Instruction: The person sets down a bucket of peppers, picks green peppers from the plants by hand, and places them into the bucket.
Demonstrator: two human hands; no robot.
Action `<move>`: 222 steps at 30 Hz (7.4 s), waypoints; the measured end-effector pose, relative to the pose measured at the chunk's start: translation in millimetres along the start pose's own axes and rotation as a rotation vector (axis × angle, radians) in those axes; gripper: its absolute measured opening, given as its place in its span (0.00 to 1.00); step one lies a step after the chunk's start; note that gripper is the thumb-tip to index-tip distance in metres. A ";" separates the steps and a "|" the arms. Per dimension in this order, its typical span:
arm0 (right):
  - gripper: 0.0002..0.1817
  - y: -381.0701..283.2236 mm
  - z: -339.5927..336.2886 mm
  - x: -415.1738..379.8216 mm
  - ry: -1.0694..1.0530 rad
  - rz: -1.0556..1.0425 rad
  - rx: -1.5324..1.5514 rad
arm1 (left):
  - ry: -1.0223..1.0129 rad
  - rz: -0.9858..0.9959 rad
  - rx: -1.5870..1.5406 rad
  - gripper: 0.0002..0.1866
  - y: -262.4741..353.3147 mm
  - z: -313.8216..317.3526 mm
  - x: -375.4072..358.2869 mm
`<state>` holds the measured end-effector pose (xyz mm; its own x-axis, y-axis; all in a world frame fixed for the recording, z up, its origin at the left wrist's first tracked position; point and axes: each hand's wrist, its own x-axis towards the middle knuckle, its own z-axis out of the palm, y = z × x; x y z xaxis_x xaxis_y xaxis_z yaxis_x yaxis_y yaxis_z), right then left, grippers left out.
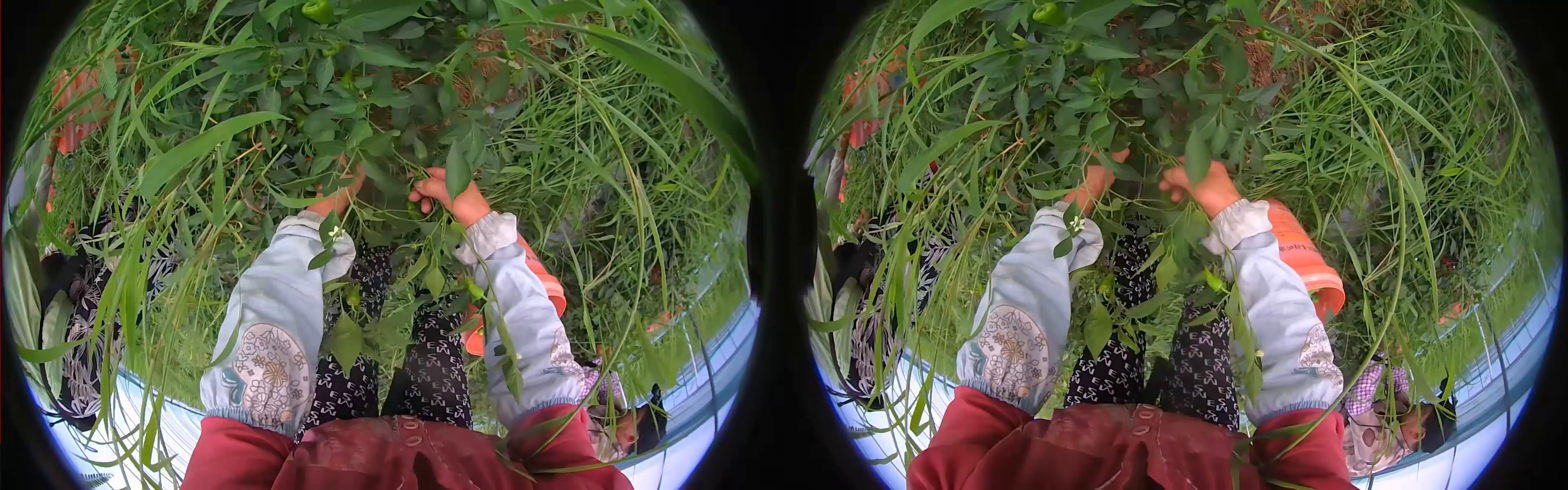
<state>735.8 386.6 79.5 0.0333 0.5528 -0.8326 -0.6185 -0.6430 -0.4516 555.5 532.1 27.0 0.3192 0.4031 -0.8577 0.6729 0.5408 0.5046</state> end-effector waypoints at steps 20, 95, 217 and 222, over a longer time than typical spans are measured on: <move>0.10 5.5 3.9 -8.7 -0.002 0.011 0.072 | -0.083 -0.082 -0.137 0.18 4.3 7.1 -16.9; 0.17 17.7 148.7 -23.1 -0.059 -0.592 -0.492 | 0.274 -0.138 0.162 0.11 30.9 -77.2 -207.8; 0.18 38.1 133.8 -35.7 -0.287 0.337 0.633 | 0.138 0.141 1.827 0.08 -25.4 -157.5 -97.1; 0.20 30.5 138.3 -37.6 -0.259 0.402 0.668 | -0.166 -0.063 1.908 0.14 -25.2 -166.6 -115.6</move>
<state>607.1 419.6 141.4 -0.4217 0.5049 -0.7531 -0.8846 -0.4116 0.2193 390.5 594.9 129.9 0.2423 0.2913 -0.9254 0.3793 -0.9064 -0.1860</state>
